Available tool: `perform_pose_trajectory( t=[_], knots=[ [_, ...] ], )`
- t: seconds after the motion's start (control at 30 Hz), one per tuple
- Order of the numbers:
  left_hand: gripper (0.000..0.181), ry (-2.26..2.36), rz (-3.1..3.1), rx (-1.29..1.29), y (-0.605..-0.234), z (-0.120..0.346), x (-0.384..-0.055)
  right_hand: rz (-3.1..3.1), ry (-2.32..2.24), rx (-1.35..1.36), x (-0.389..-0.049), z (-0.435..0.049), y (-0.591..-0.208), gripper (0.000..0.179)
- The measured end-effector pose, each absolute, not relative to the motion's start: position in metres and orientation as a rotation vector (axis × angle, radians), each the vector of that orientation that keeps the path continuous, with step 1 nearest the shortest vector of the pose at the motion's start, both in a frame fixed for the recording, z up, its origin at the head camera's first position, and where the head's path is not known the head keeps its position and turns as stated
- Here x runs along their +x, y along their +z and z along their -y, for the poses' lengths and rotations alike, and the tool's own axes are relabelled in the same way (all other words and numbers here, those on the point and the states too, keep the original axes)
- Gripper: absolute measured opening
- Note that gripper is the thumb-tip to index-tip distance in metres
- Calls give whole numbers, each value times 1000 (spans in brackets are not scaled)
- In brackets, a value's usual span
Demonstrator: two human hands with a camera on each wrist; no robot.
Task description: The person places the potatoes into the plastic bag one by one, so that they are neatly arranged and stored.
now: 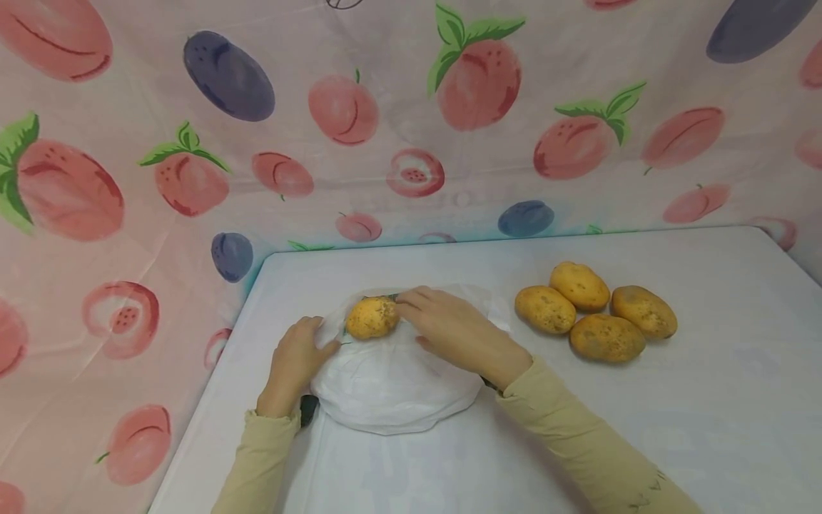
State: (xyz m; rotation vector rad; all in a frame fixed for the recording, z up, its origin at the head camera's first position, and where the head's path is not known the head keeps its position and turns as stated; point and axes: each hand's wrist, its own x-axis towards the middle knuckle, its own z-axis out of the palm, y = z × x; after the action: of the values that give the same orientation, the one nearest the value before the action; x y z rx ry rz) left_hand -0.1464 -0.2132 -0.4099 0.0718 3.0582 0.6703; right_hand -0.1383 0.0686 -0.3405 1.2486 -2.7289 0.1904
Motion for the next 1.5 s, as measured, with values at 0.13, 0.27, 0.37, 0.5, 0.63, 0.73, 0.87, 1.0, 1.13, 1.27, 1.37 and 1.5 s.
perform_pose_trajectory(
  t=[0.13,0.27,0.37,0.5,0.63,0.73,0.87,1.0,1.13,1.27,1.37,1.5],
  knots=[
    [57,671,-3054,63,-409,214,-146,2703,203,1242,-136,-76,-342,54],
    [58,673,-3048,57,-409,214,-146,2702,225,1231,-135,-82,-344,54],
    [58,670,-3047,57,-409,214,-146,2716,237,1219,-133,-87,-345,54],
    [58,669,-3047,58,-408,214,-146,2750,231,1197,-132,-93,-346,56],
    [58,664,-3049,60,-408,213,-146,2763,222,1170,-130,-100,-348,57],
    [58,664,-3055,66,-409,214,-146,2741,210,1156,-128,-106,-350,56],
    [58,677,-3061,72,-410,214,-146,2715,202,1142,-128,-114,-352,56],
    [59,676,-3061,69,-411,214,-146,2715,198,1125,-128,-122,-355,55],
    [59,670,-3059,65,-412,215,-147,2734,220,1099,-127,-130,-356,54],
    [58,668,-3055,63,-413,215,-148,2771,224,1061,-126,-137,-357,55],
    [58,673,-3052,61,-414,215,-148,2794,231,1035,-125,-142,-358,57],
    [58,685,-3048,57,-414,215,-148,2794,257,1021,-126,-150,-360,57]
  ],
)
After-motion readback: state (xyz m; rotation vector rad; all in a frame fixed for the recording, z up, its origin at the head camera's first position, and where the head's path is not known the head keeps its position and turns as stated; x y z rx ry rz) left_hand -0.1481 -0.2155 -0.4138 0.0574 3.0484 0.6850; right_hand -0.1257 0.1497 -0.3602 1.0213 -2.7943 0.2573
